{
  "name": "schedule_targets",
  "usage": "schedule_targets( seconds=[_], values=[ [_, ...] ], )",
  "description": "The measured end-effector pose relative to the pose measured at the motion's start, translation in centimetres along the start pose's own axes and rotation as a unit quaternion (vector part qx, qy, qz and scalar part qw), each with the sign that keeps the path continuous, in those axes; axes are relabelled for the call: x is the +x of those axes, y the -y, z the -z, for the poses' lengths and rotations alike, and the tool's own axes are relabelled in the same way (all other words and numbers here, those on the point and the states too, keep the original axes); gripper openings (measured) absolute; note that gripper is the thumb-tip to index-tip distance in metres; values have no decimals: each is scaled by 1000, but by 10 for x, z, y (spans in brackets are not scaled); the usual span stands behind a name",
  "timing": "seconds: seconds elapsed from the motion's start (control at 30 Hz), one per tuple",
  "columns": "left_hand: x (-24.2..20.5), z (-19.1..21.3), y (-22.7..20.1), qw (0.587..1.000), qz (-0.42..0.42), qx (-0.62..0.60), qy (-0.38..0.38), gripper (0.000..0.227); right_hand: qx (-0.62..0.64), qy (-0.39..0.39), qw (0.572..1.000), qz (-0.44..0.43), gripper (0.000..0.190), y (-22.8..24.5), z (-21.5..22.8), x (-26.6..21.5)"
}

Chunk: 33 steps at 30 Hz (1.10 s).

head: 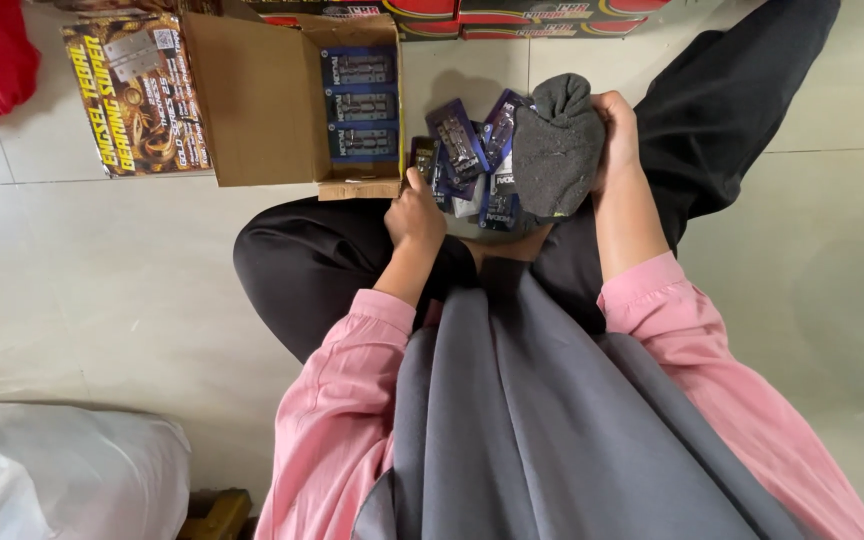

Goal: The person sits on the floor and wipes the surface of small blue and white bearing packages with a dark cloth. They pick up each package, wipe it, and place it back into a cardboard box or onto a pile on the floor.

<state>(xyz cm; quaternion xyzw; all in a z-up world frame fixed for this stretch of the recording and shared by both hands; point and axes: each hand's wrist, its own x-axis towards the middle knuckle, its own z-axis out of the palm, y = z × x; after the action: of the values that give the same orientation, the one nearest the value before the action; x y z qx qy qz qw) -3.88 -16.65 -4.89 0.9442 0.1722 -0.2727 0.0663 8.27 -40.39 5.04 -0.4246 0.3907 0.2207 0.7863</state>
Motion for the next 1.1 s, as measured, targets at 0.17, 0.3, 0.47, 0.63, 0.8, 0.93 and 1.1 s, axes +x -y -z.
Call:
schedule_targets(
  seconds=[0.17, 0.3, 0.47, 0.63, 0.8, 0.93, 1.1],
  values=[
    [-10, 27, 9, 1000, -2, -14, 20, 59, -40, -6, 999, -25, 16, -4, -7, -2],
    [-4, -2, 26, 999, -11, -45, -10, 57, -92, 17, 996, -13, 25, -14, -13, -16],
    [-23, 47, 47, 984, -42, -174, 22, 42, -171, 142, 975, -5, 38, -38, 4, 17],
    [-53, 106, 60, 904, -100, -401, 110, 33, -196, 217, 956, -2, 46, -46, -6, 10],
    [-38, 116, 67, 722, -193, -650, 141, 40, -176, 203, 963, -26, 33, -47, -4, 20],
    [-14, 102, 55, 695, -237, -671, 101, 36, -195, 174, 965, -3, 34, -60, -18, 4],
    [-21, 97, 44, 676, -265, -682, 85, 40, -286, 210, 929, 106, 35, -83, -17, 16]
  ],
)
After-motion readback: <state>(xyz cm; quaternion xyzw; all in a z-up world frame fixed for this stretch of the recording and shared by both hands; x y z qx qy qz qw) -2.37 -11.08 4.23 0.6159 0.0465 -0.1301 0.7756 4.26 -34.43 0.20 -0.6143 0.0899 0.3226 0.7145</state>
